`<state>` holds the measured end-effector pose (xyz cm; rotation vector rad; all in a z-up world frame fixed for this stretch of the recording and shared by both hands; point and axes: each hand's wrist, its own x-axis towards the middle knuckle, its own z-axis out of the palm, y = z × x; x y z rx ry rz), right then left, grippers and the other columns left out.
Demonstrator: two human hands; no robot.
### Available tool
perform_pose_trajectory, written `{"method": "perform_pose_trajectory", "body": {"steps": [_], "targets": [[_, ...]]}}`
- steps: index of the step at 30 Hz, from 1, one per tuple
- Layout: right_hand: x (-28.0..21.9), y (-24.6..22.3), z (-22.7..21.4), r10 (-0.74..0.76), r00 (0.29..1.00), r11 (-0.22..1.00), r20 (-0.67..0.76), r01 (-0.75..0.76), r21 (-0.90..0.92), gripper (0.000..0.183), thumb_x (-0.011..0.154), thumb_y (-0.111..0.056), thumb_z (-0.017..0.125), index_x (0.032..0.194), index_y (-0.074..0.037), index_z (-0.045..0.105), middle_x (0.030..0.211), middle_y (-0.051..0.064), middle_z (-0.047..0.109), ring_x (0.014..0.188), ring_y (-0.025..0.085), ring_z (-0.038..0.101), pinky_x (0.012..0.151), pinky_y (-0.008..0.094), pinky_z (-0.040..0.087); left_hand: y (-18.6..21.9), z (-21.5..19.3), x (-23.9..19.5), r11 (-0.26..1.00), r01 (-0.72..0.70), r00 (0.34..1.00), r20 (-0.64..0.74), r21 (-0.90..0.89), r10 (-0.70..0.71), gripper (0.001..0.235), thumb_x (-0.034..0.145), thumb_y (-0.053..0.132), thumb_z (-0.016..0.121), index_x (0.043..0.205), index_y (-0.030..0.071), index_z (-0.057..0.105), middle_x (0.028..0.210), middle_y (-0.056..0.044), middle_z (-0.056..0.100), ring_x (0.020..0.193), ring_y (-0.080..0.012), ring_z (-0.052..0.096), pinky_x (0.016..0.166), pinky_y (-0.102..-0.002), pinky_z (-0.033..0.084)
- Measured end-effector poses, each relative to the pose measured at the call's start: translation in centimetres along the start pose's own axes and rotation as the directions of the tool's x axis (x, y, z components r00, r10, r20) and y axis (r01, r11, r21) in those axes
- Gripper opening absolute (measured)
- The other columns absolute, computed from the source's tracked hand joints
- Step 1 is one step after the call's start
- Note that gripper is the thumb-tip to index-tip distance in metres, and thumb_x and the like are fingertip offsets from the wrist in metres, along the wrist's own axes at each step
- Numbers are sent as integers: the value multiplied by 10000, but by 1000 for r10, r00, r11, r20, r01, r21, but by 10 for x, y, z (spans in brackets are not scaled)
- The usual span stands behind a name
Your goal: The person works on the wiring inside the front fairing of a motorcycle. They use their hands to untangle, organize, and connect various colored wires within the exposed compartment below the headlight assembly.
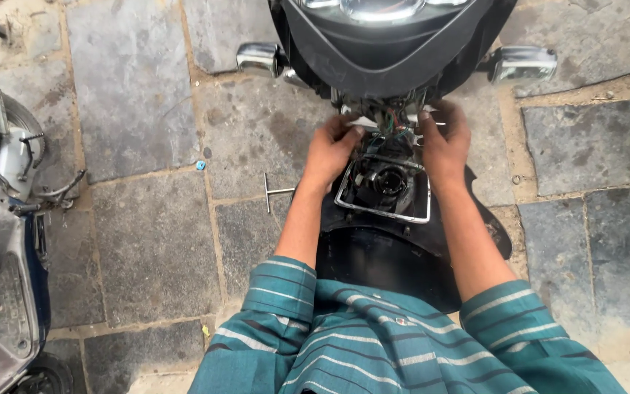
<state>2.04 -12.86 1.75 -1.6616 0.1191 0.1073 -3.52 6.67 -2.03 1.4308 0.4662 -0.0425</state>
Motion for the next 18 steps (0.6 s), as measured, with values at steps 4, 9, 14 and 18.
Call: {"method": "perform_pose_trajectory", "body": {"steps": [4, 9, 14, 18], "targets": [[-2, 32, -9, -20, 993, 1000, 114, 21, -8, 307, 951, -57, 671, 1251, -48, 609, 1037, 27, 689, 881, 120, 654, 711, 264, 538, 26, 4, -7, 1000, -7, 999, -52, 0, 7, 509, 912, 197, 709, 1366, 1, 591, 1050, -107, 749, 820, -122, 675, 656, -284, 562], [-15, 40, -6, -8, 908, 956, 419, 129, -263, 291, 978, -94, 677, 1257, -12, 697, 1129, 121, 763, 1040, 197, 706, 932, 319, 545, -3, 14, 13, 973, -187, 971, -123, 139, 204, 583, 895, 293, 783, 1364, 21, 569, 1180, -166, 739, 1001, -218, 736, 761, -341, 613], [-44, 36, 12, -83, 876, 858, 474, 305, -413, 436, 865, -83, 701, 1297, -31, 671, 1161, 193, 745, 1103, 304, 716, 959, 377, 548, -8, 14, 10, 925, -289, 936, -128, 247, 327, 584, 912, 310, 766, 1370, 10, 563, 1070, -183, 772, 1012, -280, 780, 834, -385, 611], [-47, 51, 14, -256, 829, 750, 497, 495, -438, 592, 829, -82, 728, 1388, 23, 563, 1293, 278, 654, 1237, 439, 604, 1058, 466, 474, 15, 11, -13, 892, -214, 952, -120, 399, 282, 632, 905, 354, 711, 1398, 10, 517, 975, -205, 768, 916, -336, 771, 800, -422, 589]]}}
